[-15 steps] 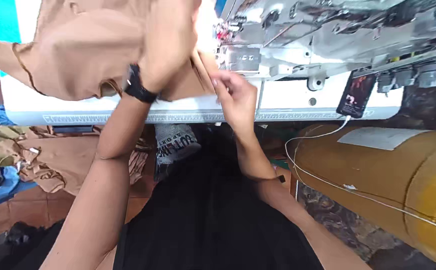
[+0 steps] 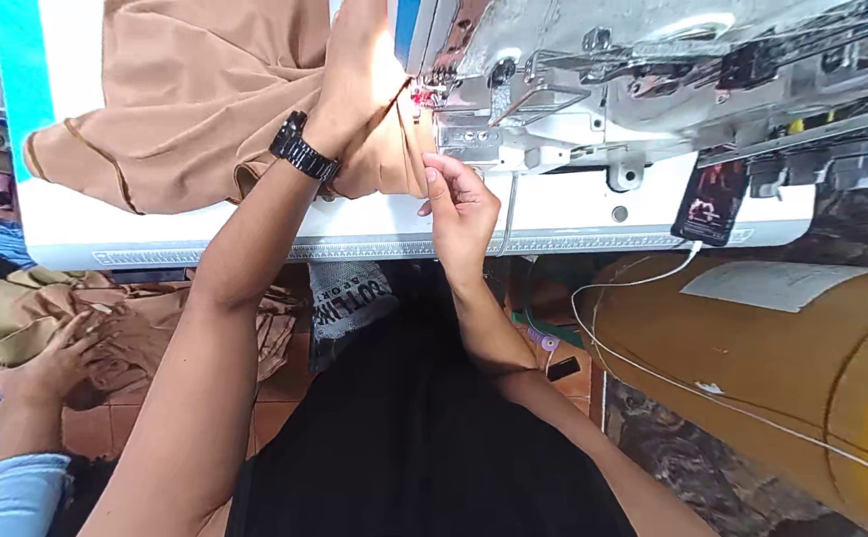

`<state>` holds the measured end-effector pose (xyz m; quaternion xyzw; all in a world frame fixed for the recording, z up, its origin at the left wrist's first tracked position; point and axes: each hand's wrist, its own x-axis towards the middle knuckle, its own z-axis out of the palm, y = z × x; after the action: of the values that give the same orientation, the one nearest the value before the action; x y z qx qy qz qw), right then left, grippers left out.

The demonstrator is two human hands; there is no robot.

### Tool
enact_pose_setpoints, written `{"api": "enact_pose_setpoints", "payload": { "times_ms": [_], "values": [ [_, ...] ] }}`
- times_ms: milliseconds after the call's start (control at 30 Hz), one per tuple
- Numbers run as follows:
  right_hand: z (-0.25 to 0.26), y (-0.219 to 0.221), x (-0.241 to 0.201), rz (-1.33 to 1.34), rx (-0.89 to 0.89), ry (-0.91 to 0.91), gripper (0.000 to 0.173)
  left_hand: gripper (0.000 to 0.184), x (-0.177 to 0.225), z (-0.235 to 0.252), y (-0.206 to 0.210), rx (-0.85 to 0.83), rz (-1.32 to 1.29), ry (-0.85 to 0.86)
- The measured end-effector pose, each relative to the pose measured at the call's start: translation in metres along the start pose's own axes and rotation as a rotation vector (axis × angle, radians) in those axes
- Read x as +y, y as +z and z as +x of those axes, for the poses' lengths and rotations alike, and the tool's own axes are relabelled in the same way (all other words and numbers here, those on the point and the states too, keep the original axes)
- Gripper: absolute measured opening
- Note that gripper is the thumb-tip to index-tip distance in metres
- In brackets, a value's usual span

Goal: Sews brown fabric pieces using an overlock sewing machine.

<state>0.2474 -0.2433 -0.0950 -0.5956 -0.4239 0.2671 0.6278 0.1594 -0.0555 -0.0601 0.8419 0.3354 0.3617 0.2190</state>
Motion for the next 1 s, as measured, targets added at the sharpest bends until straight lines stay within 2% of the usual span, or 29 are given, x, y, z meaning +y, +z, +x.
{"api": "enact_pose_setpoints", "payload": {
  "times_ms": [167,333,400,500,567,667,767,833,867,933,1000],
  "values": [
    [0.003,-0.003,-0.003,-0.025,-0.025,-0.007,0.02,0.054,0.003,0.003,0.0,-0.023,0.013,-0.038],
    [-0.001,0.0,-0.007,-0.025,-0.018,0.009,0.021,0.051,0.002,0.003,-0.001,-0.021,-0.028,0.042],
    [-0.001,-0.005,-0.006,-0.029,-0.067,0.003,0.025,0.051,0.005,0.002,-0.007,-0.031,-0.008,0.014],
    [0.003,-0.036,-0.001,-0.26,-0.196,-0.201,0.035,0.03,0.031,-0.014,-0.049,-0.163,0.087,-0.134],
    [0.011,-0.055,0.002,-0.554,-0.189,-0.394,0.043,0.029,0.042,-0.034,-0.073,-0.269,0.094,0.037],
    [0.031,-0.059,0.001,-0.819,-0.263,-0.543,0.047,0.033,0.049,-0.053,-0.059,-0.511,0.231,0.322],
    [0.068,-0.05,0.004,-0.8,-0.435,-0.652,0.031,0.026,0.04,-0.045,-0.058,-0.508,0.325,0.492],
    [0.084,-0.049,-0.004,-0.692,-0.645,-0.693,0.022,0.028,0.048,-0.037,-0.082,-0.508,0.216,0.599],
    [0.088,-0.049,-0.007,-0.609,-0.74,-0.709,0.023,0.026,0.055,-0.036,-0.093,-0.517,0.147,0.64],
    [0.087,-0.047,-0.015,-0.477,-0.868,-0.74,0.026,0.028,0.065,-0.038,-0.103,-0.558,0.138,0.657],
    [0.073,-0.047,-0.02,-0.382,-0.945,-0.729,0.028,0.028,0.061,-0.048,-0.094,-0.579,0.238,0.581]
  ]
}}
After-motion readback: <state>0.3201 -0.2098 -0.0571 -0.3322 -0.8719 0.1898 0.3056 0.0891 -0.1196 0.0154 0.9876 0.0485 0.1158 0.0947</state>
